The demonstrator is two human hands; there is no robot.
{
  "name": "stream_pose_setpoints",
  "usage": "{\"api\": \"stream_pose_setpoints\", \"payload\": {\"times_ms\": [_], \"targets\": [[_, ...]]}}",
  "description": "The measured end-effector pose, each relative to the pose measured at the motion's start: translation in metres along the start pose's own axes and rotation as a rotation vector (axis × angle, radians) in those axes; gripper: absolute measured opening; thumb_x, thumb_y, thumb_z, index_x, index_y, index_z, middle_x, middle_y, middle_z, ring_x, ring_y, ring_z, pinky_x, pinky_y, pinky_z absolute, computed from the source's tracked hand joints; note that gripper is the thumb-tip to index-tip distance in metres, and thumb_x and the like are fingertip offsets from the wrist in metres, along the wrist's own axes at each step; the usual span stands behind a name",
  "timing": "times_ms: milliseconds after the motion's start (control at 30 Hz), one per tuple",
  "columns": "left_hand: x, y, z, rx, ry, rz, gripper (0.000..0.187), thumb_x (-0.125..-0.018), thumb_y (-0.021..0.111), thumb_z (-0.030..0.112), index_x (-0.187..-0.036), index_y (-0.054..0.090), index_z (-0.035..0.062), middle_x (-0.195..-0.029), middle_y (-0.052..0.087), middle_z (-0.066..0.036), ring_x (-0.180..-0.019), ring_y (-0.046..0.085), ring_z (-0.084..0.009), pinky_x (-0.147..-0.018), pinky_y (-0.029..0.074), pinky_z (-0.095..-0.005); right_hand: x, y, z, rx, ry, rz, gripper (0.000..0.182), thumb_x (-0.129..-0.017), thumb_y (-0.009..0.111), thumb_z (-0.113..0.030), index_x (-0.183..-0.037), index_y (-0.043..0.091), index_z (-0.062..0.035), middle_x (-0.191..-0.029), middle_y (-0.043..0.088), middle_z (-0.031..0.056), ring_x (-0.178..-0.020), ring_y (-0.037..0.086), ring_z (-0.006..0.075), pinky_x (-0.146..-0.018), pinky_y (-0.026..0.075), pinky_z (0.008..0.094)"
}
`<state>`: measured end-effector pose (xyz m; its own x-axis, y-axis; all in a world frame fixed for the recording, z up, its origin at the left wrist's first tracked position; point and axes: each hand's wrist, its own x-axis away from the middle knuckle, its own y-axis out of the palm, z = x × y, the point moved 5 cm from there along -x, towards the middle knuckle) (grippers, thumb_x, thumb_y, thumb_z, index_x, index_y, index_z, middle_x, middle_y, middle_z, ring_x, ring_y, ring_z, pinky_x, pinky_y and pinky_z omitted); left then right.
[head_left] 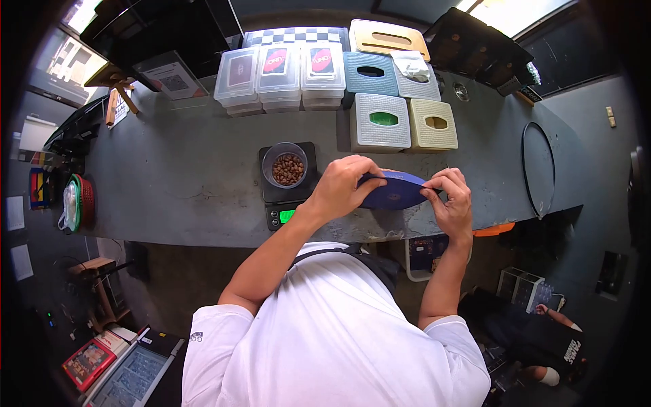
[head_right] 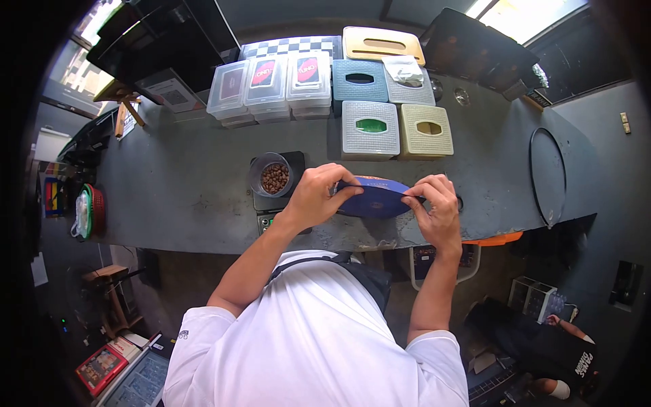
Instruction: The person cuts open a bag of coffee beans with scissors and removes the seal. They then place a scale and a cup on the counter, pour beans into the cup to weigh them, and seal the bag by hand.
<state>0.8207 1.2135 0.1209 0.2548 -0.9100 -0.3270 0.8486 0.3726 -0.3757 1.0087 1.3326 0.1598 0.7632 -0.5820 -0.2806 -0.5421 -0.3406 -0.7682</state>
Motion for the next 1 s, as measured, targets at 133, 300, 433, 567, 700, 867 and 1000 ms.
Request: {"api": "stream_pose_setpoints", "payload": {"times_ms": [133, 300, 433, 567, 700, 867, 1000], "targets": [[0.014, -0.008, 0.002, 0.037, 0.000, 0.110, 0.015, -0.078, 0.079, 0.011, -0.085, 0.068, 0.0033, -0.087, 0.068, -0.010, -0.081, 0.066, -0.0247, -0.074, 0.052, -0.0315, 0.004, 0.001, -0.005, -0.008, 0.023, 0.051, 0.013, -0.076, 0.077, -0.007, -0.086, 0.069, -0.0038, -0.085, 0.065, 0.0079, -0.086, 0.060, 0.0267, -0.082, 0.046, 0.0382], [0.074, -0.086, 0.010, -0.167, 0.111, 0.503, 0.048, -0.072, 0.085, 0.020, -0.113, 0.064, 0.0054, -0.117, 0.063, -0.012, -0.106, 0.062, -0.0266, -0.091, 0.049, -0.0368, 0.022, 0.000, -0.040, 0.131, -0.127, 0.536, 0.019, -0.083, 0.071, -0.002, -0.101, 0.066, -0.0015, -0.094, 0.065, 0.0139, -0.088, 0.063, 0.0269, -0.080, 0.049, 0.0365], [0.120, -0.119, -0.038, -0.385, -0.165, 0.557, 0.101, -0.061, 0.093, 0.031, -0.144, 0.039, 0.0078, -0.143, 0.044, -0.016, -0.127, 0.050, -0.0308, -0.102, 0.042, -0.0450, 0.054, 0.061, -0.071, -0.241, -0.172, 0.189, 0.021, -0.081, 0.068, 0.001, -0.101, 0.068, -0.0049, -0.090, 0.066, 0.0102, -0.080, 0.064, 0.0249, -0.072, 0.049, 0.0345], [0.124, -0.087, -0.080, -0.195, -0.252, 0.553, 0.126, -0.054, 0.095, 0.038, -0.152, 0.020, 0.0086, -0.145, 0.040, -0.022, -0.130, 0.045, -0.0371, -0.108, 0.039, -0.0449, 0.072, 0.169, -0.080, -0.114, -0.196, -0.462, 0.044, -0.087, 0.067, -0.015, -0.129, 0.058, -0.0072, -0.088, 0.063, 0.0091, -0.080, 0.062, 0.0259, -0.074, 0.044, 0.0387], [0.110, -0.072, -0.091, -0.121, -0.190, 0.624, 0.120, -0.054, 0.094, 0.036, -0.150, 0.026, 0.0092, -0.137, 0.050, -0.020, -0.127, 0.050, -0.0382, -0.105, 0.041, -0.0461, 0.079, 0.207, -0.071, -0.036, -0.126, -0.553, 0.052, -0.089, 0.063, -0.018, -0.138, 0.050, -0.0063, -0.089, 0.062, 0.0107, -0.082, 0.062, 0.0291, -0.072, 0.044, 0.0410], [0.107, -0.078, -0.092, -0.226, -0.219, 0.570, 0.101, -0.058, 0.093, 0.033, -0.141, 0.041, 0.0100, -0.127, 0.061, -0.015, -0.119, 0.059, -0.0311, -0.103, 0.046, -0.0410, 0.086, 0.210, -0.072, -0.016, -0.102, -0.533, 0.056, -0.088, 0.065, -0.018, -0.140, 0.049, -0.0050, -0.088, 0.062, 0.0120, -0.083, 0.062, 0.0312, -0.074, 0.046, 0.0426], [0.129, -0.096, -0.074, -0.142, -0.190, 0.649, 0.099, -0.060, 0.093, 0.031, -0.141, 0.041, 0.0112, -0.130, 0.060, -0.013, -0.119, 0.059, -0.0321, -0.104, 0.046, -0.0416, 0.096, 0.210, -0.072, -0.005, 0.008, -0.603, 0.060, -0.087, 0.066, -0.018, -0.143, 0.046, -0.0099, -0.095, 0.062, 0.0125, -0.087, 0.062, 0.0317, -0.077, 0.047, 0.0433]]}}
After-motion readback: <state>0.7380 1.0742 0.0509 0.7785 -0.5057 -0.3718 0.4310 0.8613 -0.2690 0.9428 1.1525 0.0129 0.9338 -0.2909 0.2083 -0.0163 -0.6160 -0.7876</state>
